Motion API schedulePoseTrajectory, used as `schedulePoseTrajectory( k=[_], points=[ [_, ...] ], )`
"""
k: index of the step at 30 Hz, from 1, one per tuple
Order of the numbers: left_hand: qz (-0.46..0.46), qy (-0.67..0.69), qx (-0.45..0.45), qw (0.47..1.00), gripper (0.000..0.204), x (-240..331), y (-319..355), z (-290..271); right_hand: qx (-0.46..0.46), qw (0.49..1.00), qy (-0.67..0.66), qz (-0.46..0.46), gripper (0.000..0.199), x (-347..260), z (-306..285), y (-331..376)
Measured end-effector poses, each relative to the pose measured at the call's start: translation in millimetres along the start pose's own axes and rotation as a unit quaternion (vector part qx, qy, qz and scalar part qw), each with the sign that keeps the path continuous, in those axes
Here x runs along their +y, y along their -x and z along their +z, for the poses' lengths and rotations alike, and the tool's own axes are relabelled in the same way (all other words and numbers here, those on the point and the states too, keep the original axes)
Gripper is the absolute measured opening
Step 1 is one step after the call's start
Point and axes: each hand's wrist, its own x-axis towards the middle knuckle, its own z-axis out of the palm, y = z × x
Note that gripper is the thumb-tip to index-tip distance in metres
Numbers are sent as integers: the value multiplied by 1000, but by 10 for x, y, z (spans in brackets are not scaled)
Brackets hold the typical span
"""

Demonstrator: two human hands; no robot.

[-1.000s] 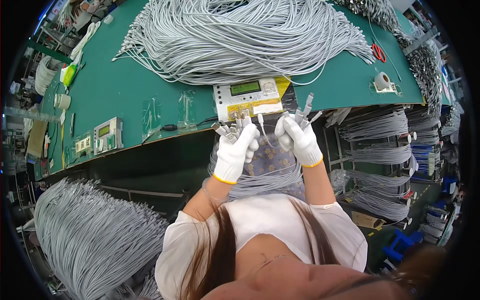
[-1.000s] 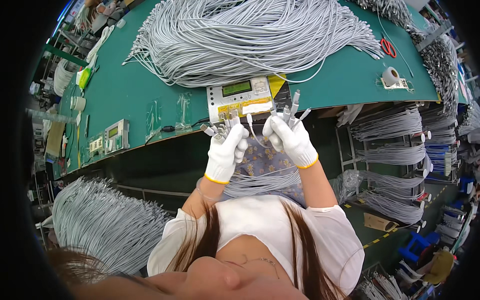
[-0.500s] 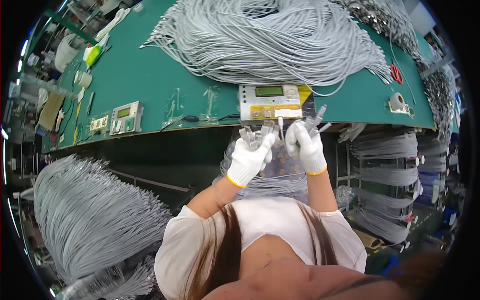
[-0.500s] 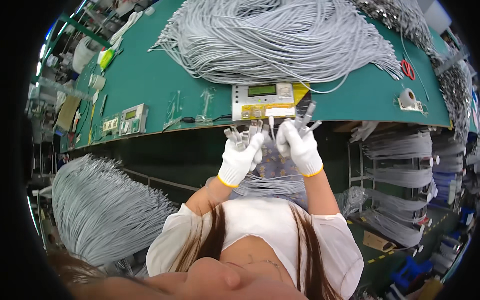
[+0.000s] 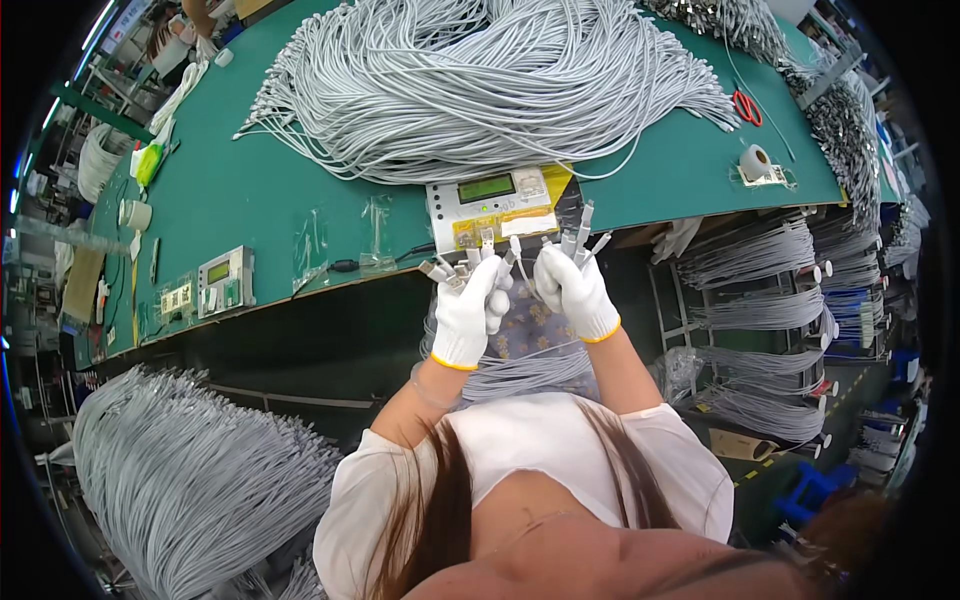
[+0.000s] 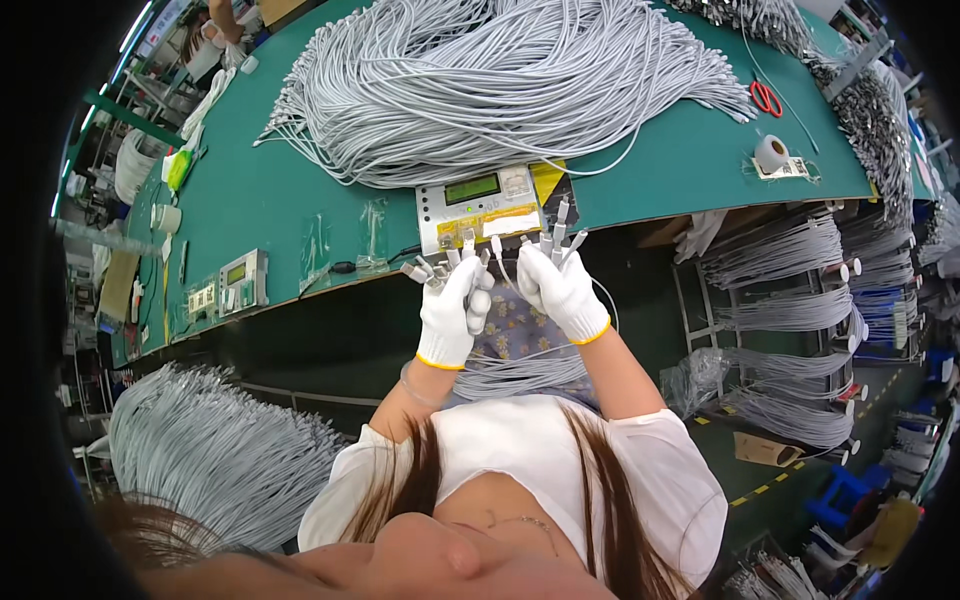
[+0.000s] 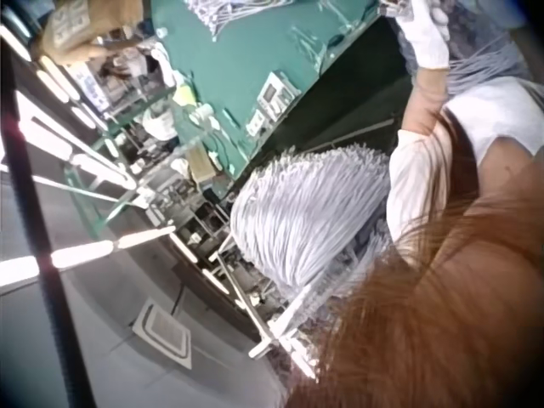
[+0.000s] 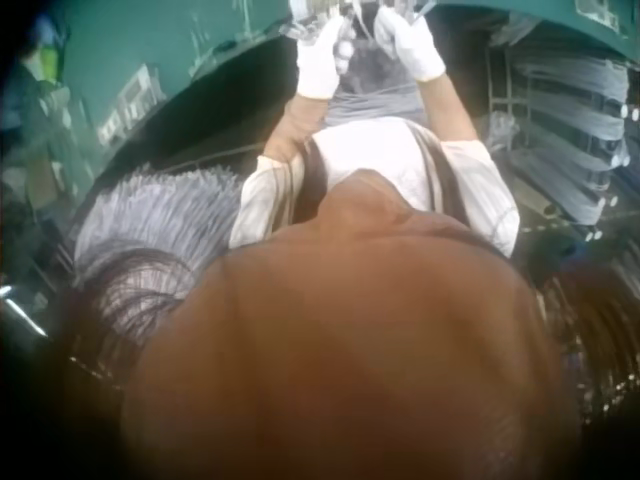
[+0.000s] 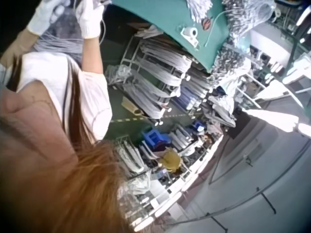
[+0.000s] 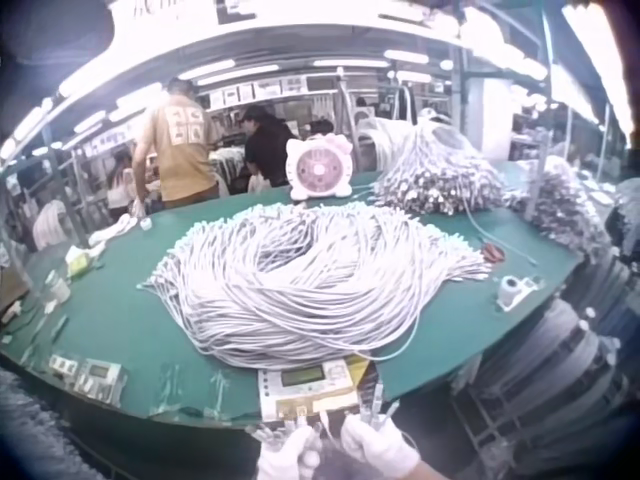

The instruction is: The person takes cables from a pile on a workbench, inserts their connectors into a testing device, and pulls the tested cables onto her lap.

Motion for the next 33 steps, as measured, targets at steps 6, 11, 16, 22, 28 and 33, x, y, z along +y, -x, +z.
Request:
schedulePoseTrajectory(
  k=[6, 11, 16, 22, 28, 33],
  points=[
    [-70, -105, -93, 988, 28, 172, -65, -182, 140, 979, 149, -16, 35, 103, 152, -4],
    [-19, -121, -76, 990, 31, 98, -9, -242, 78, 976, 199, 39, 49, 146, 303, -50],
    [63, -151, -22, 986, 32, 75, 51, -231, 75, 979, 190, -25, 47, 142, 320, -8],
    [-2, -131, -22, 991, 35, 78, -63, -281, 67, 973, 222, -9, 46, 207, 323, -83],
    [29, -137, -35, 989, 37, 28, -59, -278, 1, 935, 353, -9, 42, -53, 157, -90],
    [6, -108, -50, 993, 39, 162, 34, -215, 70, 985, 158, 19, 35, -314, -32, 68]
  ],
)
